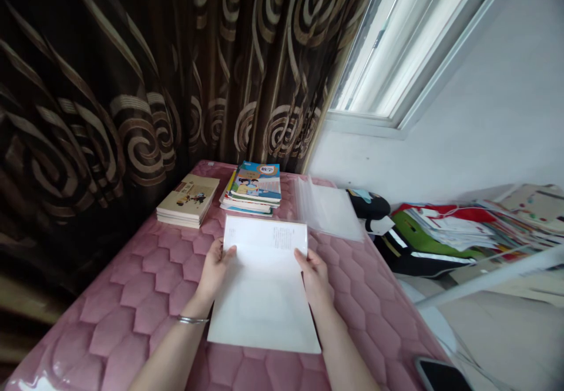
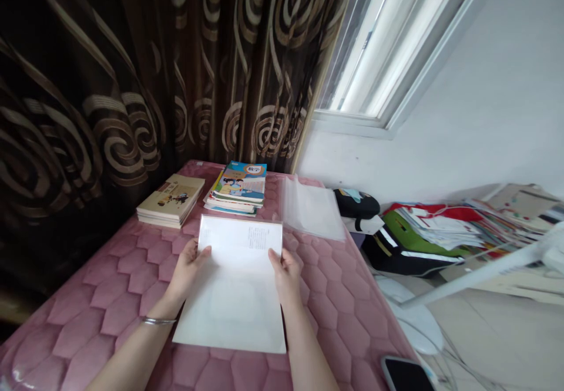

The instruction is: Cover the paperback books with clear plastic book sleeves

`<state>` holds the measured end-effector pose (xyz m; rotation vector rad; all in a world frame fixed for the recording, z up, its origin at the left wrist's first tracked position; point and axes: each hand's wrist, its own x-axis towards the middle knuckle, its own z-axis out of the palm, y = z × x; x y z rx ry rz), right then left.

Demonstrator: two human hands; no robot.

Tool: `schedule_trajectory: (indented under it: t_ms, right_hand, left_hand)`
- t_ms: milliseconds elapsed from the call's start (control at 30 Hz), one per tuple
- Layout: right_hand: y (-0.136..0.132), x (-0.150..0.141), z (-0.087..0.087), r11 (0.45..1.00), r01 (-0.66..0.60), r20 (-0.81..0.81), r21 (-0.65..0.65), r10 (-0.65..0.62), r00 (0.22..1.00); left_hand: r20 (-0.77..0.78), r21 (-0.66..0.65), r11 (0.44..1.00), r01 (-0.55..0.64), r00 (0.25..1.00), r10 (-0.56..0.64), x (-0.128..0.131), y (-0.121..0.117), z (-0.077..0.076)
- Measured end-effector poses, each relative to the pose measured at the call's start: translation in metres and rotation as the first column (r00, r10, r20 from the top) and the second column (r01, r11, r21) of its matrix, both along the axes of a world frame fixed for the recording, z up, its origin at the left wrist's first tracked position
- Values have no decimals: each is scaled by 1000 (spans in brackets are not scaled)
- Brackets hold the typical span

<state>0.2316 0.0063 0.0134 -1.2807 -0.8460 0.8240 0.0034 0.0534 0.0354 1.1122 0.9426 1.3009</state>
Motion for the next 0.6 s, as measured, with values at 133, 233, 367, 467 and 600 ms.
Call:
schedule_trajectory:
  t_ms: [133, 233, 367, 467, 600]
  right_hand:
    - [1, 1, -4, 999, -40, -56, 7, 40, 998]
    - [2, 2, -7, 999, -39, -62, 11, 39, 997]
    - [3, 2, -9, 1000, -20, -45, 9, 20, 999]
    - [2, 2, -7, 1000, -23, -55, 5, 23, 998]
    - [0, 0, -2, 1000, -20, -66, -5, 20, 998]
  left_hand:
    - [-7, -2, 1000, 4, 1000, -4, 0, 0, 1]
    - [-17, 15, 1000, 5, 1000, -5, -1, -1, 1]
    - [4, 29, 999, 27, 1000, -28, -1, -1, -2]
    - [7, 33, 999, 42, 999, -43, -1, -1, -4]
    - [-3, 28, 999, 41, 999, -41, -2, -2, -2]
